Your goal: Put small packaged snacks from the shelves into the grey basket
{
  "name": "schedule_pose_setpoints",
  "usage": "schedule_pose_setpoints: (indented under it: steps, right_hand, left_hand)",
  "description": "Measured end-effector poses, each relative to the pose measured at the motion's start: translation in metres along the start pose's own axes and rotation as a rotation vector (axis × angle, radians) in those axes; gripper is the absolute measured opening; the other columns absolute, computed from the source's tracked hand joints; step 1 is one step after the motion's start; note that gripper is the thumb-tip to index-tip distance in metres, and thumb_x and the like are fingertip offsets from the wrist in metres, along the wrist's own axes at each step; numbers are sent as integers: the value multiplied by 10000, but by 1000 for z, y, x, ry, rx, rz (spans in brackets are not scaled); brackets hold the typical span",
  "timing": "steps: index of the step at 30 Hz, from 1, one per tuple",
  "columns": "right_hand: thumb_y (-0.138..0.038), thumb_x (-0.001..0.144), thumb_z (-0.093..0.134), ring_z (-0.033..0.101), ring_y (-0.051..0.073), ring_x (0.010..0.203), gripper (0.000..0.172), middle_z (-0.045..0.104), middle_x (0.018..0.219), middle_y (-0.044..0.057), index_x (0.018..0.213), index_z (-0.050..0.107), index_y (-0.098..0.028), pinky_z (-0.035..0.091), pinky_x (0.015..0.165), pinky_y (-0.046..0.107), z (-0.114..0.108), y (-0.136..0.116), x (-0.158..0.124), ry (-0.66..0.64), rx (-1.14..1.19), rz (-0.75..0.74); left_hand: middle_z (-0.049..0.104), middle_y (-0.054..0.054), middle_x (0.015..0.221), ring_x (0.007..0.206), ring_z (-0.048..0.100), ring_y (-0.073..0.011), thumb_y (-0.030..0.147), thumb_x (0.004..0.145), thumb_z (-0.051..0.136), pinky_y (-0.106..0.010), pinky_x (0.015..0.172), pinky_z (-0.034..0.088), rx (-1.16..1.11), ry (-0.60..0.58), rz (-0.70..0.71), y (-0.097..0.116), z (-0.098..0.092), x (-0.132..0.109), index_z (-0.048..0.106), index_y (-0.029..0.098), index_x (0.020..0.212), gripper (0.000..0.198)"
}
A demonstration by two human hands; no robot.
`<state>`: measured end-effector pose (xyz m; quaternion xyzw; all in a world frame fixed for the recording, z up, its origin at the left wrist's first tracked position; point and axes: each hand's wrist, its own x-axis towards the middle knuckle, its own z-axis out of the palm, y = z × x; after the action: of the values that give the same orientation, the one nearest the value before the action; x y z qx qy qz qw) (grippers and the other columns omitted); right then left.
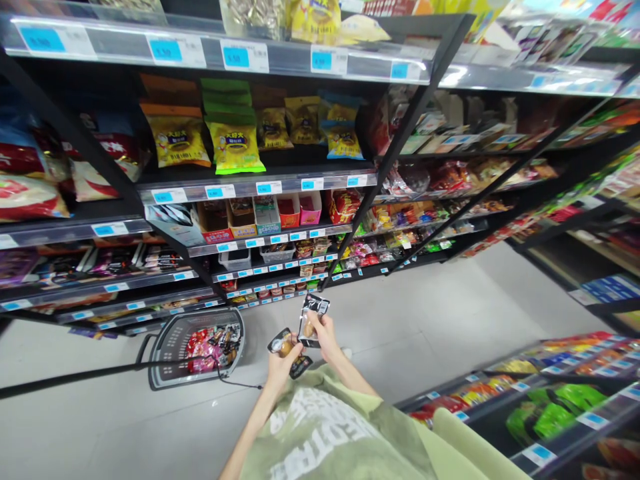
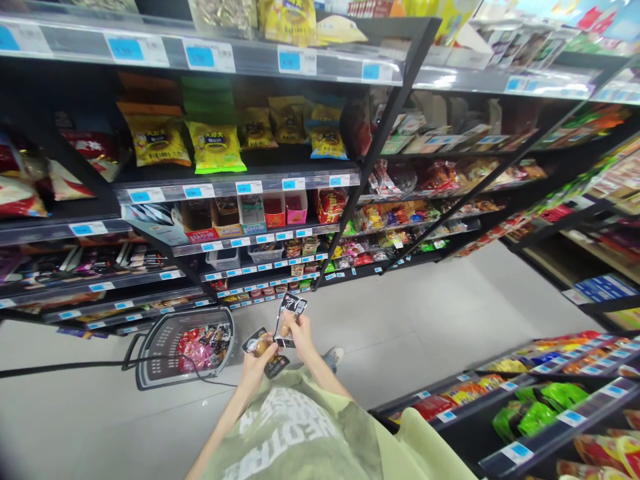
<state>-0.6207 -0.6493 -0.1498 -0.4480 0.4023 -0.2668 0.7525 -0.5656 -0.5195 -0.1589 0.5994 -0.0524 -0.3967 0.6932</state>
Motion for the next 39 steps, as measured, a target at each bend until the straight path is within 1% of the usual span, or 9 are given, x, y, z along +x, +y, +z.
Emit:
schedule_pose_setpoints:
  steps: [4, 7, 10, 13, 17, 20, 25, 31, 39]
  right_hand:
    - [-467, 775, 737, 437, 84, 597, 387, 618, 740, 1, 1004, 732, -155, 365, 556, 199, -1, -10, 0, -69, 3, -31]
    - [-460, 788, 726, 385, 77, 547, 397, 553, 651, -17, 1035, 735, -150, 324, 508, 198, -1, -13, 1, -79, -14, -26]
    - [-470, 775, 742, 415, 85, 562, 406, 551, 659, -12, 1020, 726, -147, 355, 525, 206, 1, -10, 3, -67, -42, -45]
    - [-453, 722, 797, 482, 91, 602, 405, 614, 774, 4, 990, 673, -175, 397, 540, 205, 3, -6, 5, -56, -18, -45]
    - [-501, 716, 782, 393, 21, 444, 479, 656, 1059, 15, 1055, 561, -244, 342, 420, 198, 4, -5, 7, -190, 155, 4]
    - [-455, 697, 807, 326, -1, 394, 515, 647, 954, -33, 1075, 514, -264, 314, 397, 183, 3, -5, 9, -224, 230, 4]
    - [-334, 611, 885, 485, 60, 519, 623, 656, 810, -36, 1091, 497, -249, 275, 412, 151, -2, 2, 15, -91, 206, 63]
    - [-383, 656, 853, 620, 135, 721, 476, 699, 943, 46, 1032, 655, -169, 472, 598, 225, -1, -4, 3, -238, 157, 130]
    - [-333, 707, 828, 686, 211, 983, 596, 715, 1130, 89, 1240, 583, -225, 529, 835, 318, 1, 4, -13, -389, 101, 133]
  left_hand:
    - [706, -62, 898, 764, 684, -178, 316, 682, 817, -298, 743, 571, 306, -76, 189, 2, -2, 3, 657, 150, 1028, 416]
    - [667, -87, 1060, 925, 681, -199, 278, 755, 770, -320, 837, 560, 554, -115, 513, 4, -4, 2, 692, 194, 1083, 348]
    - [641, -102, 1115, 855, 675, -159, 227, 854, 663, -291, 780, 560, 731, -57, 796, 5, -7, 4, 724, 207, 1039, 196]
    - [683, -84, 1047, 789, 676, -135, 179, 882, 608, -251, 726, 549, 804, -56, 865, 7, -7, 6, 719, 197, 998, 162]
    - [693, -40, 814, 734, 661, -139, 219, 857, 638, -229, 700, 538, 726, 7, 712, 9, -5, 5, 705, 170, 885, 88]
    - [705, -43, 732, 650, 656, -149, 323, 804, 710, -238, 646, 550, 557, 96, 451, 11, -2, 3, 701, 147, 812, 176]
    - [719, -58, 718, 626, 681, -174, 422, 721, 792, -286, 622, 594, 149, 110, 58, 11, 0, -1, 684, 122, 815, 333]
    - [707, -43, 718, 617, 675, -169, 426, 664, 841, -281, 568, 593, -13, 85, -27, 10, -1, -5, 654, 122, 835, 396]
    - [710, -60, 744, 643, 670, -162, 460, 682, 822, -238, 568, 550, 72, 48, -60, -2, -16, 0, 674, 112, 905, 439]
